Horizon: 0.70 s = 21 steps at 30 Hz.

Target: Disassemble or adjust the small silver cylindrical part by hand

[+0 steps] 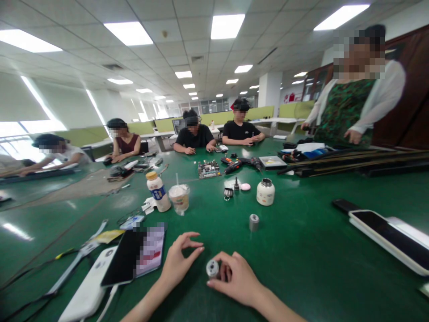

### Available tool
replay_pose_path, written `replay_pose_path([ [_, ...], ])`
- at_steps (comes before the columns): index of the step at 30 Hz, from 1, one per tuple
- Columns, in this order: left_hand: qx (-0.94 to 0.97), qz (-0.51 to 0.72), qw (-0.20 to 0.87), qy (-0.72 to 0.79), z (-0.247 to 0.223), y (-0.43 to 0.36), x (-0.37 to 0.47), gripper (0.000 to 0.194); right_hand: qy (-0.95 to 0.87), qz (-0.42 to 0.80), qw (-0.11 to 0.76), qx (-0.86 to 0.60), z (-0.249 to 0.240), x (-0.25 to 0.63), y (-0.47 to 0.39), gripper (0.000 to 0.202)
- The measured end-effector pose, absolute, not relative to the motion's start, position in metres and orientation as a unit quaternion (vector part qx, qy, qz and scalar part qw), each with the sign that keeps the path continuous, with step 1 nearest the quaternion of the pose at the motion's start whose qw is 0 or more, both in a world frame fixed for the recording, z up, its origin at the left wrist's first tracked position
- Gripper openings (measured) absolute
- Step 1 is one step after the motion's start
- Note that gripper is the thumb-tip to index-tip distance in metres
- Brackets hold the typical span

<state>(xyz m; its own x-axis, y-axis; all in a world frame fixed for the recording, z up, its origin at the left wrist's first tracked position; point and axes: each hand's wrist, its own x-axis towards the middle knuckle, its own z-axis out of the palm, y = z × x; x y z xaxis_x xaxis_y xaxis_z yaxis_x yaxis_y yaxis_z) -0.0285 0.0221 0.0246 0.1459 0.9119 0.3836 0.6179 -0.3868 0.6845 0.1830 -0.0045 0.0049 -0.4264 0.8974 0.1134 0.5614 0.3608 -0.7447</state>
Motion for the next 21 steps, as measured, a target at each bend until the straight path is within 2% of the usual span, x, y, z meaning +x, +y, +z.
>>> replay_pose_path([
  [3, 0.733, 0.429, 0.239, 0.470, 0.038, 0.009, -0.019, 0.033, -0.785, 0.314, 0.263, -0.465, 0.005, 0.183, -0.004, 0.031],
  [6, 0.755, 0.406, 0.260, 0.445, 0.048, -0.005, -0.011, 0.036, -0.790, 0.308, 0.267, -0.457, 0.005, 0.183, -0.004, 0.031],
  [12, 0.784, 0.360, 0.254, 0.438, 0.051, -0.011, -0.008, 0.040, -0.791, 0.312, 0.267, -0.454, 0.002, 0.183, -0.003, 0.030],
  [21, 0.790, 0.373, 0.238, 0.425, 0.050, -0.012, -0.007, 0.036, -0.791, 0.305, 0.269, -0.458, 0.004, 0.183, -0.004, 0.031],
])
